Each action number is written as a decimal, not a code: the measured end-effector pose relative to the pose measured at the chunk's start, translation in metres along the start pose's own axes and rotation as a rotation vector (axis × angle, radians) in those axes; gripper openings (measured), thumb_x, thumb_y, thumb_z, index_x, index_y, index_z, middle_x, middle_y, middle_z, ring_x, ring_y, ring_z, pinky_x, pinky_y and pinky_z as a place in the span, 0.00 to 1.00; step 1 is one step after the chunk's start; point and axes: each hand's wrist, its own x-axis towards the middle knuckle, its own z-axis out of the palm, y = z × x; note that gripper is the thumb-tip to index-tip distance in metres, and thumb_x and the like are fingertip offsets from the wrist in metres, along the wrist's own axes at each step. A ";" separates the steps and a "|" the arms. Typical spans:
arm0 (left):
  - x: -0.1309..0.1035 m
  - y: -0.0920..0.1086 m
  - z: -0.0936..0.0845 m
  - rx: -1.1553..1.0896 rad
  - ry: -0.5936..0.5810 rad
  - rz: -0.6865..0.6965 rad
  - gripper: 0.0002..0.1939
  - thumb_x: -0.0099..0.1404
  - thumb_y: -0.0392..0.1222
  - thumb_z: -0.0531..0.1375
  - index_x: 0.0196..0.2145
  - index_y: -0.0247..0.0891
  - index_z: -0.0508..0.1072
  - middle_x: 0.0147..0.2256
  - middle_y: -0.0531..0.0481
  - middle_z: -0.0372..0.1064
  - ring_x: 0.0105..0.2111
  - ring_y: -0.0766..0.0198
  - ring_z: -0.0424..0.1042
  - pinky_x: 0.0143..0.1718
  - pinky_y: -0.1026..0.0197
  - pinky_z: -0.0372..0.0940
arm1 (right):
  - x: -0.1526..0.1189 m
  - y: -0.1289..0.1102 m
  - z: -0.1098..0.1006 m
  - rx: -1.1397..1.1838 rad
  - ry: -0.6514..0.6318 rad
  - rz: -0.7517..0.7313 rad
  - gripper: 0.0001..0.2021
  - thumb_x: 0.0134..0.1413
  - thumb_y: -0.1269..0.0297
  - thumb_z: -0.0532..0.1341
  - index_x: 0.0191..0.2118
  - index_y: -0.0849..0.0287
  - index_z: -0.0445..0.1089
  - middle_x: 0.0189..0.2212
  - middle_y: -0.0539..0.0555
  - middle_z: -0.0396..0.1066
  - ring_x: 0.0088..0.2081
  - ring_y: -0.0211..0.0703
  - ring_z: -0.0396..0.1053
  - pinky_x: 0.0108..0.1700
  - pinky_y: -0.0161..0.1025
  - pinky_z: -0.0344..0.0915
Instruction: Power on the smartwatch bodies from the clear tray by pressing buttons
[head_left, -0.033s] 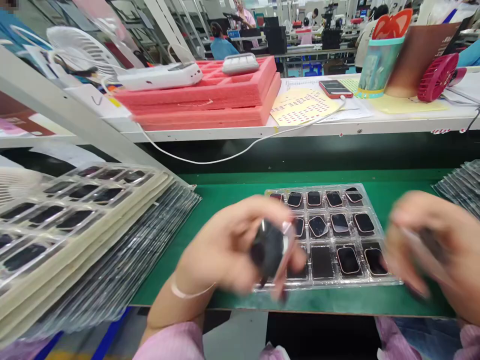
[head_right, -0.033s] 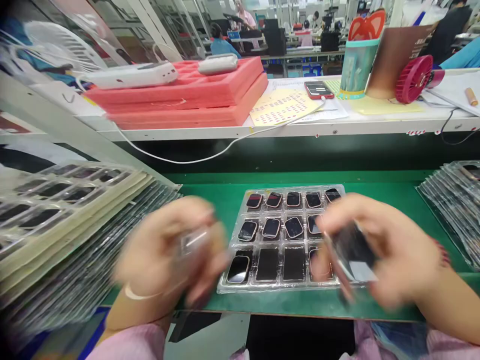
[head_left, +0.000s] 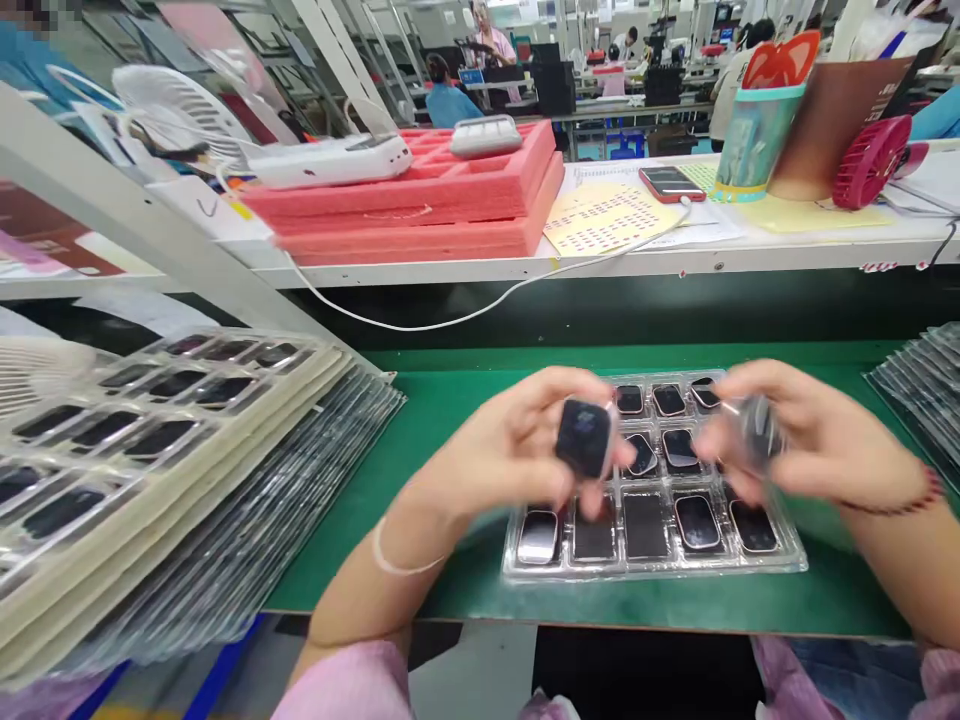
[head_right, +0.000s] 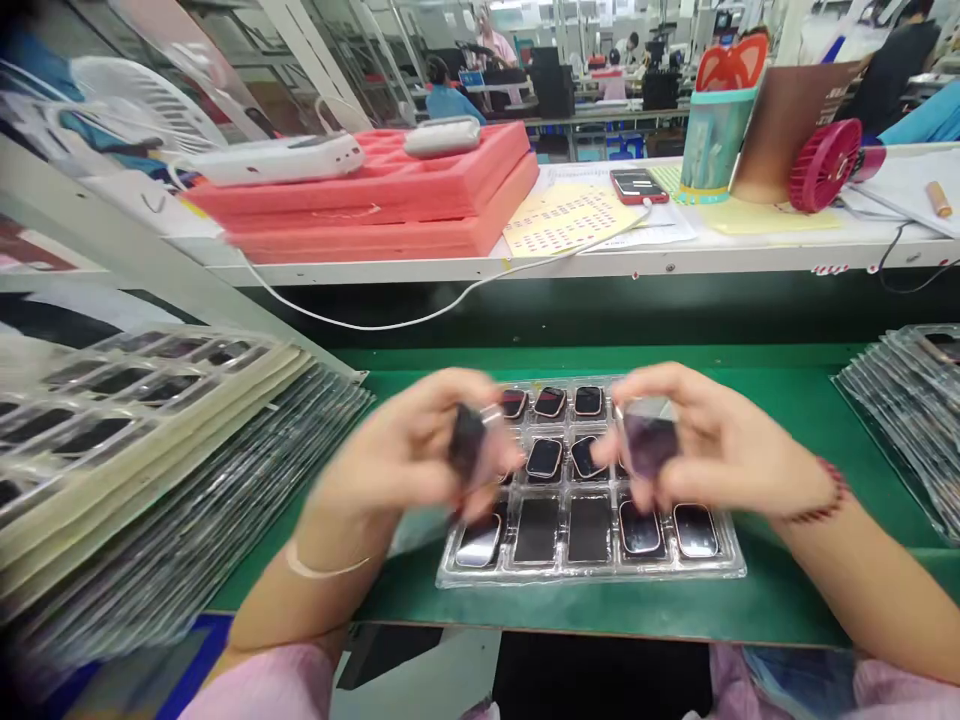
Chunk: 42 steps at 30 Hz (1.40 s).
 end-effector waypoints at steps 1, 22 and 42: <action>0.015 -0.007 0.000 0.033 -0.020 -0.012 0.28 0.55 0.39 0.70 0.52 0.42 0.69 0.37 0.48 0.75 0.30 0.63 0.77 0.26 0.67 0.68 | 0.009 0.004 0.001 0.006 0.000 -0.008 0.30 0.52 0.56 0.69 0.60 0.49 0.62 0.50 0.62 0.74 0.40 0.50 0.78 0.32 0.41 0.76; 0.073 -0.077 -0.005 0.180 0.276 -0.006 0.15 0.54 0.31 0.63 0.41 0.34 0.70 0.36 0.49 0.74 0.30 0.69 0.72 0.35 0.63 0.70 | 0.051 0.061 0.002 -0.088 0.153 0.033 0.18 0.51 0.69 0.61 0.50 0.59 0.68 0.43 0.58 0.77 0.34 0.42 0.77 0.35 0.42 0.75; 0.072 -0.078 -0.011 0.158 0.284 -0.022 0.28 0.59 0.42 0.65 0.57 0.38 0.68 0.51 0.40 0.71 0.37 0.63 0.75 0.32 0.65 0.68 | 0.049 0.061 -0.001 0.048 0.158 0.046 0.28 0.55 0.65 0.64 0.62 0.51 0.65 0.55 0.57 0.70 0.42 0.43 0.76 0.41 0.43 0.78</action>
